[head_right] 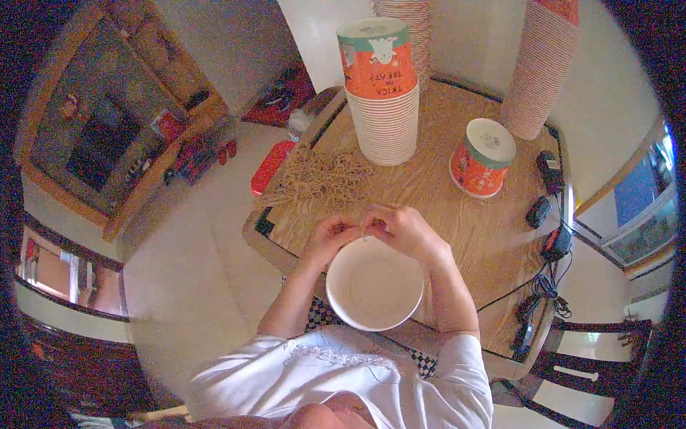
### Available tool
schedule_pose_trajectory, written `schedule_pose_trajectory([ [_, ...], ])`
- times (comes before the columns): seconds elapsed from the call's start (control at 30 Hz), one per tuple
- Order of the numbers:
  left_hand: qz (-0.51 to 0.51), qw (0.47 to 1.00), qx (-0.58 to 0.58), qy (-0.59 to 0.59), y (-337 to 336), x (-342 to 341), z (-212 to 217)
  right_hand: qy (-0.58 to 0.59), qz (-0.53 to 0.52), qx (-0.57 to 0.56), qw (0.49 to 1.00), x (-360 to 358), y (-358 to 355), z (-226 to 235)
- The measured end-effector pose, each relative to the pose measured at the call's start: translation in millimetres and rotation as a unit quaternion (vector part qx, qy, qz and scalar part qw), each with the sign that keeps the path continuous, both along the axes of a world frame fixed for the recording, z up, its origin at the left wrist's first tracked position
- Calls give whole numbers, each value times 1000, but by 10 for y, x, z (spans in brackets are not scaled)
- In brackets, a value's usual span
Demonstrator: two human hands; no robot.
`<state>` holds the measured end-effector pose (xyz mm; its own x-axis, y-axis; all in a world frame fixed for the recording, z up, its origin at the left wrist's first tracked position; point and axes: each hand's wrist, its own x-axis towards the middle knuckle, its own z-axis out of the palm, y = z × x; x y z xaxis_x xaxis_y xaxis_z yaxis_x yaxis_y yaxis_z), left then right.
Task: Attaching a string handle to a small white bucket on a table with other packaging materials.
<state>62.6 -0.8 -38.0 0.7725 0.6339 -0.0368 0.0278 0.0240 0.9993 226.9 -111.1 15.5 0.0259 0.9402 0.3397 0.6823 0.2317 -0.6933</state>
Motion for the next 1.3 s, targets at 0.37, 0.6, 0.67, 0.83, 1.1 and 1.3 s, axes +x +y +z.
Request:
schedule_pose_trajectory([
  [0.37, -8, 999, -44, -17, -54, -2, 122, 8, -4, -10, 1000, -7, -5, 0],
  [0.6, -12, 998, -54, -13, -43, -5, 105, 2, 14, 29, 999, -10, 8, -3],
  [0.67, -6, 998, -63, -21, -32, -13, 78, 1, 16, 30, 999, -7, 4, 12],
  [0.83, -10, 996, -77, -38, -47, -2, 76, 1, -2, -2, 1000, -9, -13, 17],
  [1.1, -8, 996, -79, -39, -27, -18, 55, 1, 18, -3, 1000, 15, -6, -9],
  [1.3, 10, 995, -94, -28, -77, -8, 166, -24, 9, -9, 1000, -6, 11, -4],
])
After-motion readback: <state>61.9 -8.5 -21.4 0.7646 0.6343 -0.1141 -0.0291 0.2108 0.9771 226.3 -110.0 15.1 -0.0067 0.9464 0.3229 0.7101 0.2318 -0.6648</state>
